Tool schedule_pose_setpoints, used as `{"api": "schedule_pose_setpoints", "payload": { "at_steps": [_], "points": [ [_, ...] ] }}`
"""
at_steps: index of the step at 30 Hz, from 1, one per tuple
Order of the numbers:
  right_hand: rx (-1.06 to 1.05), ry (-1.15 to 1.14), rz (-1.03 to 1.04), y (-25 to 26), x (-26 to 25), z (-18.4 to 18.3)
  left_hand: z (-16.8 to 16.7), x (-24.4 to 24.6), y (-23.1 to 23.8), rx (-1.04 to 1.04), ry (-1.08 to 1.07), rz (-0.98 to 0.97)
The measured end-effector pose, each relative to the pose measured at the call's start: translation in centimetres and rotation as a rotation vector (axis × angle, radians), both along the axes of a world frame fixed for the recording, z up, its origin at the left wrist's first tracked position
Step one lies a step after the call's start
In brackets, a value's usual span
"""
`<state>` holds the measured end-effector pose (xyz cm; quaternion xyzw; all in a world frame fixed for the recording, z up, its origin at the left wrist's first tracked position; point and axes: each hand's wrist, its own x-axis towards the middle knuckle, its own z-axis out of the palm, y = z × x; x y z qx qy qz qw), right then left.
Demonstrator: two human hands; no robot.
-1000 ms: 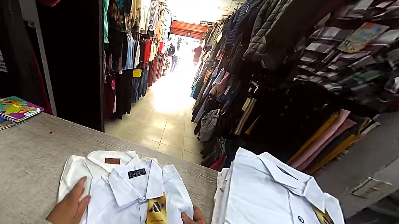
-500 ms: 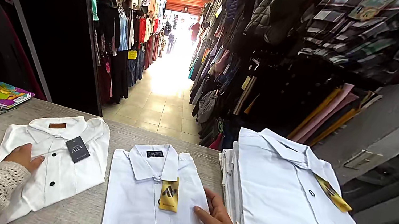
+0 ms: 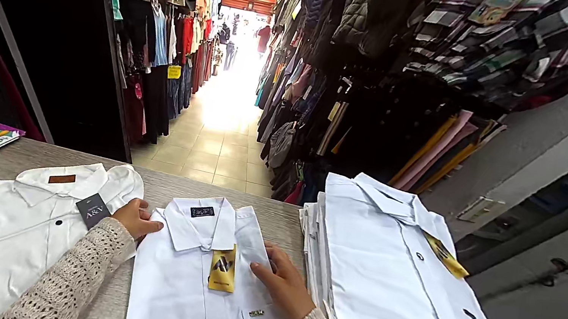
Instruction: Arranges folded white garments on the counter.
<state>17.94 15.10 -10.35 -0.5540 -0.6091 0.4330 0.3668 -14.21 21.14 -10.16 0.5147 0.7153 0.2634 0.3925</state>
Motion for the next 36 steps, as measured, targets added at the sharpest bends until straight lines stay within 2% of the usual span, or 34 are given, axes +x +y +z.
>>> {"api": "schedule_pose_setpoints", "payload": {
  "at_steps": [4,6,8,10,11,14,16,17,22,25,28,30,32,34,36],
  "points": [
    [0.097,0.034,-0.023,-0.3,0.4,0.0,1.7,1.0,-1.4,0.008,-0.096,0.006],
    [0.115,0.04,-0.036,-1.1,0.5,0.3,0.2,0.1,-1.3,0.092,-0.143,-0.003],
    [0.089,0.027,-0.029,-1.5,0.4,0.4,-0.8,-0.1,-1.8,0.128,-0.35,0.082],
    [0.012,-0.005,-0.002,-1.5,0.5,0.4,-0.2,0.7,-3.3,0.092,-0.55,0.225],
    [-0.027,-0.029,0.011,-1.5,0.6,0.3,0.6,1.2,-4.6,0.062,-0.579,0.259],
    [-0.099,-0.049,0.048,-1.7,0.9,0.2,1.4,1.2,-7.9,0.017,-0.418,0.134],
    [-0.14,0.065,0.068,-2.4,0.7,0.4,0.4,0.8,-8.9,0.069,-0.318,0.059],
    [-0.162,0.147,0.081,-2.9,0.6,0.7,0.2,0.9,-9.2,0.087,-0.343,0.069],
    [-0.383,0.39,0.134,-4.4,0.4,3.3,1.9,3.0,-9.6,0.005,-0.718,0.3],
    [-0.599,0.416,0.186,-3.5,0.9,5.2,2.0,3.9,-9.6,-0.023,-0.87,0.241],
    [-0.721,0.21,0.177,-1.4,0.2,6.5,2.9,5.0,-8.7,-0.054,-0.758,0.191],
    [-0.707,0.137,0.207,0.8,0.4,6.1,3.9,5.6,-7.4,-0.087,-0.644,0.172],
    [-0.654,0.099,0.108,1.7,-0.2,6.7,3.6,5.3,-5.8,-0.053,-0.601,0.133],
    [-0.604,0.159,0.092,3.3,-0.2,7.2,4.4,4.5,-4.7,-0.029,-0.599,0.095],
    [-0.502,0.253,0.135,5.6,0.4,8.5,6.1,3.3,-2.7,0.027,-0.497,0.016]
  ]
}}
